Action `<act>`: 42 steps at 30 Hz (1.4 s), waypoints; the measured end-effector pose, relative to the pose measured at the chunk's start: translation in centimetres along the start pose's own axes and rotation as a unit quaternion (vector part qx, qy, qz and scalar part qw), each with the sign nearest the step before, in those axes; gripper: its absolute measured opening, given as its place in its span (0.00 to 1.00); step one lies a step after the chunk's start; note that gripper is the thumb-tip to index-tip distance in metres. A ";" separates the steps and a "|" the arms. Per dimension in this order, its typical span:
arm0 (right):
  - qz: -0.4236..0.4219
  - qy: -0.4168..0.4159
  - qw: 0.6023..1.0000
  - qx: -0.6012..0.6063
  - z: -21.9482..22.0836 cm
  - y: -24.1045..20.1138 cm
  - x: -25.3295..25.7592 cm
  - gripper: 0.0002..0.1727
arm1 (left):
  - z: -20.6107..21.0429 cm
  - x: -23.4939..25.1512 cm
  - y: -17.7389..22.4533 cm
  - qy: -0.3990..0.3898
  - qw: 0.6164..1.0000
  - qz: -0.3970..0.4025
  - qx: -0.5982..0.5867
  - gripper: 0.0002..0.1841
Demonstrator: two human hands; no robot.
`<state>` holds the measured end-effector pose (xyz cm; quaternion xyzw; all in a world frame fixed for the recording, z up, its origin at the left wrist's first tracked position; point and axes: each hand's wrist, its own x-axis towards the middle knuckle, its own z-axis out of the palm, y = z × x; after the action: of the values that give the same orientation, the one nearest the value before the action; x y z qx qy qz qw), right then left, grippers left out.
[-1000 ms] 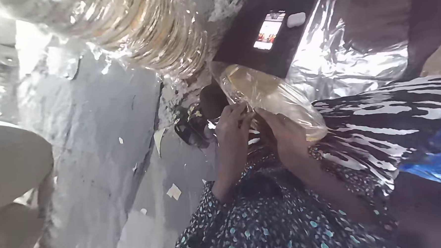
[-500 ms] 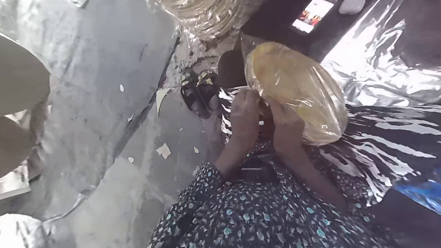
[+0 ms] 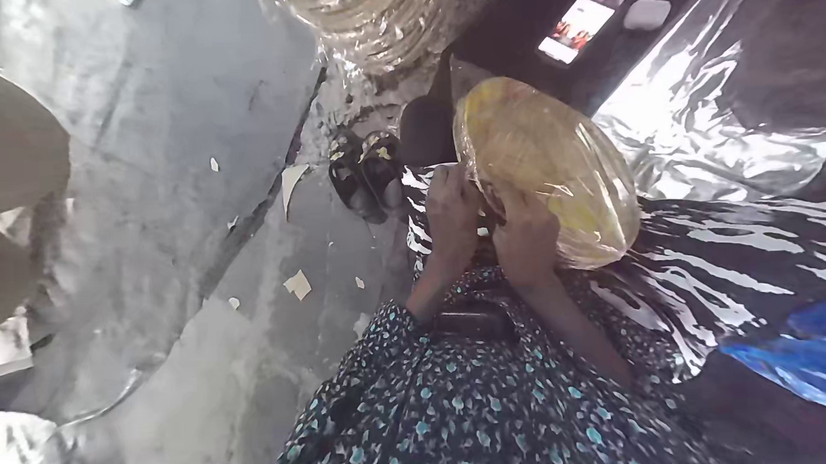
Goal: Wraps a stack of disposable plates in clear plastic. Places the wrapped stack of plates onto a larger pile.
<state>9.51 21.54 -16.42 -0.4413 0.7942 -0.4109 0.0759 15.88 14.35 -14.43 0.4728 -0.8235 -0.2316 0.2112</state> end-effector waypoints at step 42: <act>-0.036 -0.013 0.997 0.065 0.4 1.1 -0.6 0.22 | 0.5 -1.6 -3.3 -0.002 0.968 -0.037 -0.248 0.16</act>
<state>9.32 22.06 -17.64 -0.4691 0.7480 -0.4588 0.0995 18.56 14.34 -16.94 0.4354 -0.7224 -0.4374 0.3117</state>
